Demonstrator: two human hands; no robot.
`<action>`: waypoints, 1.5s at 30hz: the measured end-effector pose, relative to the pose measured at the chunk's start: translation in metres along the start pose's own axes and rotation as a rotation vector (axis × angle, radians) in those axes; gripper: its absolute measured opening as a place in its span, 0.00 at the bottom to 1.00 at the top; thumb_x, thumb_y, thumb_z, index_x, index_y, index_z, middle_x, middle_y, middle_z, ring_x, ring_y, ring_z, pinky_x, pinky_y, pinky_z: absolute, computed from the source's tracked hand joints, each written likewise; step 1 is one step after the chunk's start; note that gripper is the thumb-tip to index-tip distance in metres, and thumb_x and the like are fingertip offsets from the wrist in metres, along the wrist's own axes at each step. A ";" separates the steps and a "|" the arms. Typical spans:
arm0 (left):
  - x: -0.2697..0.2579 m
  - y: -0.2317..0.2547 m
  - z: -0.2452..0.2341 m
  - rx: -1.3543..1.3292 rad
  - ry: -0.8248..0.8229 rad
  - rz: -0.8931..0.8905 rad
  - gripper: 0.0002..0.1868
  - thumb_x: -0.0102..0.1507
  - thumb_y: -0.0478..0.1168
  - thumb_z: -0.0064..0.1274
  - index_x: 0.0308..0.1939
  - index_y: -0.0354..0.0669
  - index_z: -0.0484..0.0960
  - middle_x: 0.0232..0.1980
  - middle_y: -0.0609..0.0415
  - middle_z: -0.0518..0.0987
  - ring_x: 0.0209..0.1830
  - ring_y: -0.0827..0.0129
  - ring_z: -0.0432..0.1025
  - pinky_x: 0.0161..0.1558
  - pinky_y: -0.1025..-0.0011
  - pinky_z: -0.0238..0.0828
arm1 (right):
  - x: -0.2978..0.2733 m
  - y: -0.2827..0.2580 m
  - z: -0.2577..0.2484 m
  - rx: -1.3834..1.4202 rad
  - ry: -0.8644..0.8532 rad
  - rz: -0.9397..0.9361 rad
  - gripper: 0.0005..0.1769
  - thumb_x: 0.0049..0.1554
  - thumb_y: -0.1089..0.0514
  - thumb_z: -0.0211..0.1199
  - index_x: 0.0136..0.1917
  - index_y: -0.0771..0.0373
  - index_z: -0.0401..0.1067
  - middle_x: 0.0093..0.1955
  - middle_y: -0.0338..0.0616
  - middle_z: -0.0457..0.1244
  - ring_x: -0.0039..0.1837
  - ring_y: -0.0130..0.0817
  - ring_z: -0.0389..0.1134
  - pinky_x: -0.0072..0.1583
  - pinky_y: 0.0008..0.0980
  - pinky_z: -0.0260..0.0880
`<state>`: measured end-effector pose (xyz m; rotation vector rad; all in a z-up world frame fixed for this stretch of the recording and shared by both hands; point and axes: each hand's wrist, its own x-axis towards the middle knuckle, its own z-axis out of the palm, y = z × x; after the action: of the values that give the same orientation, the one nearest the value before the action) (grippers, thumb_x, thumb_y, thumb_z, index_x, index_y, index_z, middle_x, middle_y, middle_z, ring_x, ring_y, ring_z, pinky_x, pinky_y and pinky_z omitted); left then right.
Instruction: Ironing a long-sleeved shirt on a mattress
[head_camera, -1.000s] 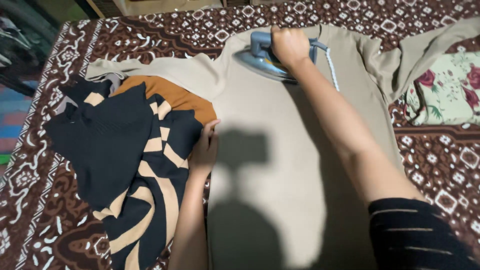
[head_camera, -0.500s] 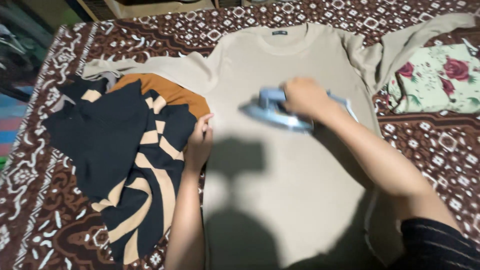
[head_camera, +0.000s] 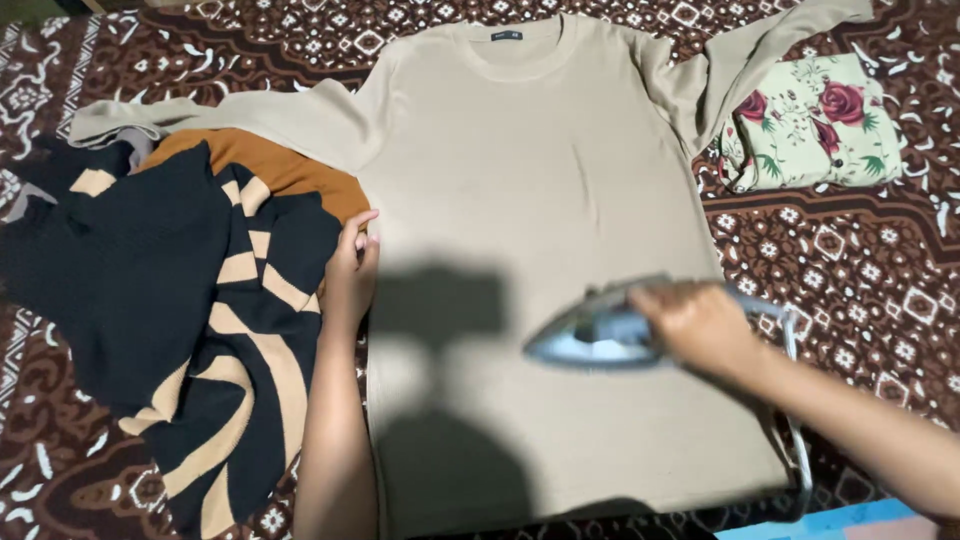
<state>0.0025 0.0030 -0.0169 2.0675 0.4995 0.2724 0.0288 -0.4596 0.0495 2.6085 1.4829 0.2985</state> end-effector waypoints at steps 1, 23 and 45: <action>0.000 0.001 -0.002 0.005 -0.028 -0.012 0.19 0.71 0.43 0.45 0.65 0.69 0.75 0.39 0.57 0.70 0.41 0.64 0.72 0.50 0.58 0.71 | 0.017 0.015 0.000 -0.028 0.033 0.090 0.14 0.49 0.58 0.62 0.51 0.56 0.74 0.32 0.42 0.69 0.36 0.41 0.74 0.41 0.42 0.75; 0.004 -0.010 0.002 -0.012 -0.023 0.217 0.18 0.71 0.41 0.44 0.65 0.54 0.75 0.34 0.62 0.64 0.34 0.72 0.64 0.44 0.73 0.61 | 0.156 0.104 -0.015 0.215 -0.270 0.611 0.17 0.50 0.52 0.57 0.45 0.63 0.79 0.40 0.62 0.71 0.49 0.63 0.73 0.49 0.54 0.74; 0.005 -0.005 0.000 0.047 -0.016 0.061 0.18 0.72 0.41 0.46 0.65 0.63 0.76 0.40 0.51 0.71 0.43 0.55 0.71 0.47 0.50 0.69 | 0.086 0.091 0.030 -0.316 0.082 0.387 0.09 0.51 0.44 0.68 0.43 0.44 0.73 0.32 0.31 0.68 0.37 0.32 0.74 0.38 0.34 0.72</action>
<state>0.0057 0.0069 -0.0210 2.1319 0.4377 0.2824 0.1544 -0.4320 0.0480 2.6208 0.8491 0.6284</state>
